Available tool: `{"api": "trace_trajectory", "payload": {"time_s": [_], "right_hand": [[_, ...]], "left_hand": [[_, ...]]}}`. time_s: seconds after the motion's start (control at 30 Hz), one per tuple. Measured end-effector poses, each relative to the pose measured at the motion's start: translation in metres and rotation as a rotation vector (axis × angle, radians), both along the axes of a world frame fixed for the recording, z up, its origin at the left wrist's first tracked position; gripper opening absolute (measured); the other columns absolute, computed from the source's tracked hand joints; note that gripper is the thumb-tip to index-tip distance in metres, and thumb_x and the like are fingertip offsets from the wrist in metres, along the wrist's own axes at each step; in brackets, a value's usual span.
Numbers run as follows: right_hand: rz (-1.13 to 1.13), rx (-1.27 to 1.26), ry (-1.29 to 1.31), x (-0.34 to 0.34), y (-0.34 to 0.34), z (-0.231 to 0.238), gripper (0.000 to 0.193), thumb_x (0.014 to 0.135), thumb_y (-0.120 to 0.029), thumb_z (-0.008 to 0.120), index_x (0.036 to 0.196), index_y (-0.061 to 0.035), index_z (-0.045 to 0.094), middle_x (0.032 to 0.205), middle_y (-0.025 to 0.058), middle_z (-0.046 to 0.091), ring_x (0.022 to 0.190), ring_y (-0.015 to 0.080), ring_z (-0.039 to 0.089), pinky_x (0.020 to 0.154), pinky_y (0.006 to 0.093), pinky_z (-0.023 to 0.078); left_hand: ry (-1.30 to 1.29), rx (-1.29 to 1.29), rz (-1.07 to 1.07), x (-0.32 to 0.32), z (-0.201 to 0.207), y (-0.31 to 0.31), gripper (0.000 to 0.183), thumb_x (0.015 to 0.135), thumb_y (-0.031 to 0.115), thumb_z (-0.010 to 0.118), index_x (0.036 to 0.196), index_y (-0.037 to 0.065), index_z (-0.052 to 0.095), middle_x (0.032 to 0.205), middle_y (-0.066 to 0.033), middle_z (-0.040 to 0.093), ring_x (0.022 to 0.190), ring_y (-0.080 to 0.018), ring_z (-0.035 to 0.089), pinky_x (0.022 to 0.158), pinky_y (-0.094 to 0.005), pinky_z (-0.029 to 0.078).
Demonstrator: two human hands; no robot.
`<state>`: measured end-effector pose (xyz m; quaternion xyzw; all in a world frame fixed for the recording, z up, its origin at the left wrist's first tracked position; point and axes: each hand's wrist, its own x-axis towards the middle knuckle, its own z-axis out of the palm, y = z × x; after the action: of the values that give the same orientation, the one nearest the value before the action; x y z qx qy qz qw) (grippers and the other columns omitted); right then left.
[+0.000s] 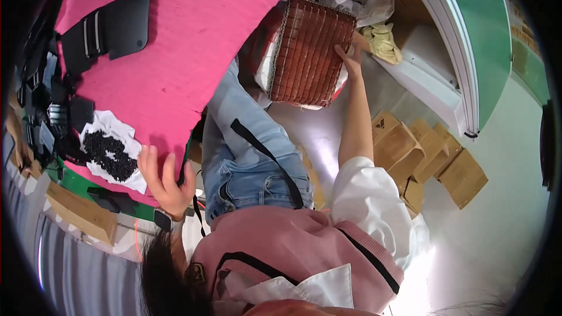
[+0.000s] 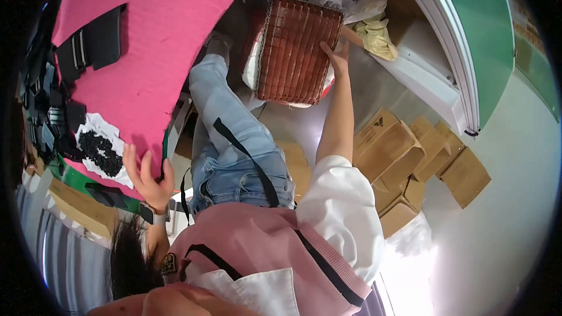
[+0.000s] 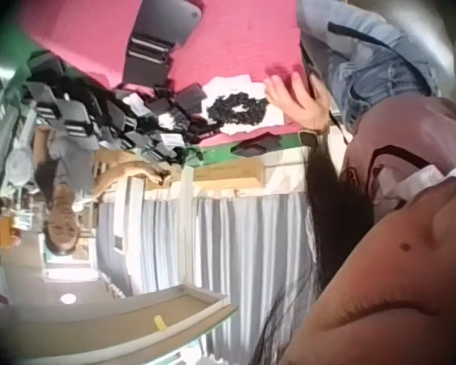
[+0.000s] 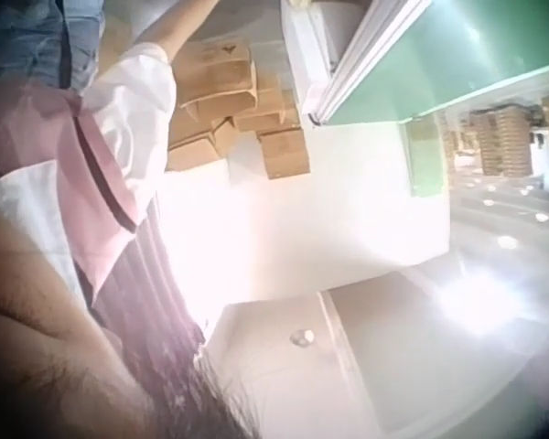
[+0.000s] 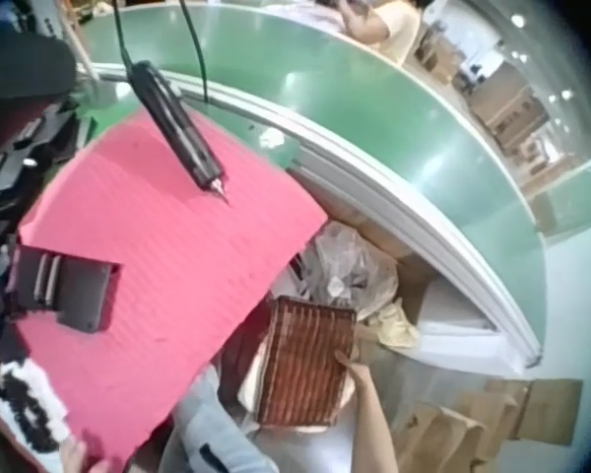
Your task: Assembling small plastic components by inserting screws using an electric screwdriver.
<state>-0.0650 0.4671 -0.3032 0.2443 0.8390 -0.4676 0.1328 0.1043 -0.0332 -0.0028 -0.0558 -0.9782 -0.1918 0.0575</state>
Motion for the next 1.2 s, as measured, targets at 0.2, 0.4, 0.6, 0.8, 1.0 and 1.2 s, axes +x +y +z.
{"api": "trace_trajectory", "payload": {"time_s": [0.2,0.4,0.6,0.8,1.0,1.2], "right_hand": [[0.175,-0.040,-0.090,0.032,-0.009,0.011,0.106,0.053,-0.034,0.091,0.136,0.0005,0.035,0.130,0.0182,0.052,0.121,0.0280,0.049,0.101,0.0363,0.038],[0.497,0.152,-0.163,0.072,-0.084,0.006,0.111,0.048,-0.037,0.092,0.135,-0.0024,0.031,0.131,0.0253,0.044,0.121,0.0393,0.045,0.098,0.0439,0.041],[0.690,0.381,-0.386,0.051,-0.100,0.010,0.134,0.045,-0.052,0.089,0.141,0.0002,0.013,0.134,0.0270,0.039,0.123,0.0415,0.042,0.100,0.0445,0.040],[1.256,0.647,-0.753,-0.015,-0.143,0.044,0.092,0.069,-0.052,0.071,0.137,-0.0041,0.031,0.120,0.0210,0.055,0.104,0.0344,0.060,0.090,0.0410,0.048],[2.050,0.791,-0.862,-0.098,-0.260,0.180,0.058,0.081,-0.042,0.060,0.124,-0.0042,0.051,0.109,0.0170,0.064,0.097,0.0319,0.063,0.084,0.0407,0.050],[2.623,0.997,-1.100,-0.106,-0.343,0.314,0.045,0.085,-0.036,0.051,0.110,-0.0012,0.062,0.108,0.0152,0.064,0.097,0.0316,0.061,0.082,0.0419,0.049]], "left_hand": [[-0.102,-0.073,-0.034,-0.014,-0.005,-0.005,0.057,0.074,0.020,0.070,0.123,0.002,0.045,0.136,-0.0232,0.041,0.126,-0.0437,0.040,0.103,-0.0559,0.026],[-0.074,-0.062,0.015,-0.010,-0.004,-0.010,0.052,0.077,0.028,0.070,0.119,0.005,0.050,0.130,-0.0164,0.050,0.123,-0.0351,0.048,0.104,-0.0546,0.026],[-0.055,-0.006,0.016,-0.009,-0.007,-0.014,0.050,0.078,0.031,0.069,0.119,0.008,0.053,0.129,-0.0117,0.052,0.123,-0.0288,0.049,0.102,-0.0512,0.030],[-0.022,0.056,0.050,-0.009,0.001,-0.018,0.040,0.082,0.030,0.063,0.116,0.008,0.057,0.129,-0.0080,0.054,0.122,-0.0213,0.050,0.101,-0.0439,0.032],[0.010,0.116,0.026,-0.001,0.007,-0.027,0.034,0.084,0.025,0.059,0.112,0.006,0.057,0.126,-0.0107,0.055,0.122,-0.0226,0.049,0.099,-0.0425,0.037],[0.063,0.113,0.063,-0.004,0.002,-0.025,0.034,0.079,0.023,0.061,0.108,0.006,0.057,0.125,-0.0110,0.055,0.121,-0.0237,0.050,0.100,-0.0409,0.037]]}}
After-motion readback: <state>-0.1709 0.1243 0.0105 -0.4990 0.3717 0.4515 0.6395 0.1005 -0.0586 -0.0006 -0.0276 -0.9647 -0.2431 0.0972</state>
